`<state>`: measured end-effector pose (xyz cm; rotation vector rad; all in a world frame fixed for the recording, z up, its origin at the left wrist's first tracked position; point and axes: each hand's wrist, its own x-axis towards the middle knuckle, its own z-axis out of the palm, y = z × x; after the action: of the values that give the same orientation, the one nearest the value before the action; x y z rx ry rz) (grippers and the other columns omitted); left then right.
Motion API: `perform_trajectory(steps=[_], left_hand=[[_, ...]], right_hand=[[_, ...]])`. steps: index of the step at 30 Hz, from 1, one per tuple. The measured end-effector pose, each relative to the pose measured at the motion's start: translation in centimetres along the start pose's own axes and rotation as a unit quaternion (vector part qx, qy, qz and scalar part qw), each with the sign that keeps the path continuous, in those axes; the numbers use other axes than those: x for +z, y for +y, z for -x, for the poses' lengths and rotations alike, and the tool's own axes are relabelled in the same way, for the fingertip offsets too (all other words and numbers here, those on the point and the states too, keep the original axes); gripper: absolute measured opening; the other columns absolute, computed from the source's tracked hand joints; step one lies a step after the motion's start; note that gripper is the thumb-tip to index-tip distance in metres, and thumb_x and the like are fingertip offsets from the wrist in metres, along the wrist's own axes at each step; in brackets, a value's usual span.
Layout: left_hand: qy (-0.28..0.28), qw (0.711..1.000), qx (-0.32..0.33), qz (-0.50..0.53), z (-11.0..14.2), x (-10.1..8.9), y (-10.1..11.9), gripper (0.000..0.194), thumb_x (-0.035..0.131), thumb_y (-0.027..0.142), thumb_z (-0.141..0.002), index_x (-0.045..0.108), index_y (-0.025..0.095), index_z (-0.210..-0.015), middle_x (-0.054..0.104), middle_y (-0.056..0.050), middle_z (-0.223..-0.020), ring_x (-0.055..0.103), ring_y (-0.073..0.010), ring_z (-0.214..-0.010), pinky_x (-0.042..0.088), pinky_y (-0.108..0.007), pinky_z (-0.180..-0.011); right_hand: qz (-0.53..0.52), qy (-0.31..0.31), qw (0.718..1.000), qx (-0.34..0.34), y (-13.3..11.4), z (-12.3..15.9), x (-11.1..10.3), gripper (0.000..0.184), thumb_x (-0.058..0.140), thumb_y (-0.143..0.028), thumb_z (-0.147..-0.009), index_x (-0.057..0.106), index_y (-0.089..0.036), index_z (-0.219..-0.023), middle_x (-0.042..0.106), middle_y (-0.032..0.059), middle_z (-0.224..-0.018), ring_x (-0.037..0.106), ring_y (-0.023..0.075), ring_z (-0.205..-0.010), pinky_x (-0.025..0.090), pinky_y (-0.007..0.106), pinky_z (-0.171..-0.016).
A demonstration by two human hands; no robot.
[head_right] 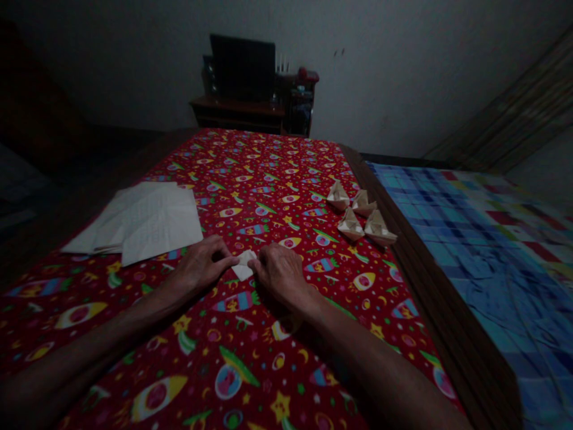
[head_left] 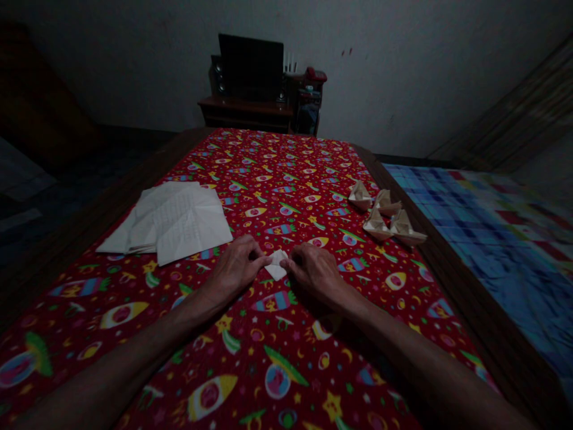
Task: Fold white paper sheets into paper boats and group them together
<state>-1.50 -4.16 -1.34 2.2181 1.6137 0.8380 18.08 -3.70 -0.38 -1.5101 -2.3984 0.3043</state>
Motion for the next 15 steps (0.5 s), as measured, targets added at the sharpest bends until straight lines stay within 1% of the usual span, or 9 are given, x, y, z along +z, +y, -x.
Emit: perform_trajectory(steps=[3,7,10,12,15], left_hand=[[0.001,1.0,0.001,-0.004,0.0,-0.2,-0.2,0.026,0.057,0.031,-0.082,0.056,0.016,-0.06,0.055,0.0,-0.066,0.052,-0.0132,-0.062,0.04,-0.026,-0.059],[0.004,1.0,0.014,0.008,0.1,-0.4,-0.4,0.024,0.057,0.029,-0.081,0.056,0.017,-0.062,0.055,0.0,-0.067,0.052,-0.0135,-0.064,0.04,-0.026,-0.059],[0.007,1.0,0.008,0.029,0.1,-0.1,0.0,0.023,0.06,0.031,-0.08,0.057,0.017,-0.063,0.054,0.001,-0.068,0.052,-0.0123,-0.062,0.039,-0.025,-0.057],[0.011,0.999,0.012,0.046,0.0,0.2,0.3,0.02,0.062,0.031,-0.079,0.058,0.017,-0.065,0.055,0.001,-0.07,0.052,-0.0119,-0.063,0.039,-0.024,-0.058],[-0.001,0.998,0.02,0.06,-0.2,0.4,0.7,0.019,0.061,0.03,-0.079,0.058,0.016,-0.066,0.056,0.001,-0.07,0.052,-0.0119,-0.064,0.04,-0.024,-0.059]], right_hand=[[-0.015,-0.025,1.0,-0.006,0.2,-0.2,-0.6,0.021,0.055,-0.038,-0.085,0.062,-0.019,-0.08,0.061,0.0021,-0.072,0.051,0.0132,-0.064,0.027,0.024,-0.055],[-0.024,-0.022,0.999,-0.016,0.2,-0.1,-0.7,0.02,0.056,-0.037,-0.085,0.063,-0.019,-0.082,0.063,0.0024,-0.074,0.051,0.0132,-0.064,0.028,0.024,-0.056],[-0.025,-0.016,1.0,-0.003,0.1,-0.2,-0.2,0.02,0.057,-0.038,-0.084,0.063,-0.019,-0.08,0.064,0.0028,-0.074,0.053,0.0138,-0.064,0.029,0.024,-0.056],[-0.031,0.001,0.999,-0.006,0.1,-0.2,0.4,0.021,0.057,-0.038,-0.084,0.063,-0.019,-0.081,0.064,0.0031,-0.075,0.055,0.0145,-0.067,0.029,0.024,-0.057],[-0.053,0.016,0.998,-0.012,0.4,-0.4,1.0,0.022,0.056,-0.04,-0.084,0.063,-0.019,-0.082,0.064,0.0023,-0.074,0.056,0.0143,-0.067,0.03,0.024,-0.057]])
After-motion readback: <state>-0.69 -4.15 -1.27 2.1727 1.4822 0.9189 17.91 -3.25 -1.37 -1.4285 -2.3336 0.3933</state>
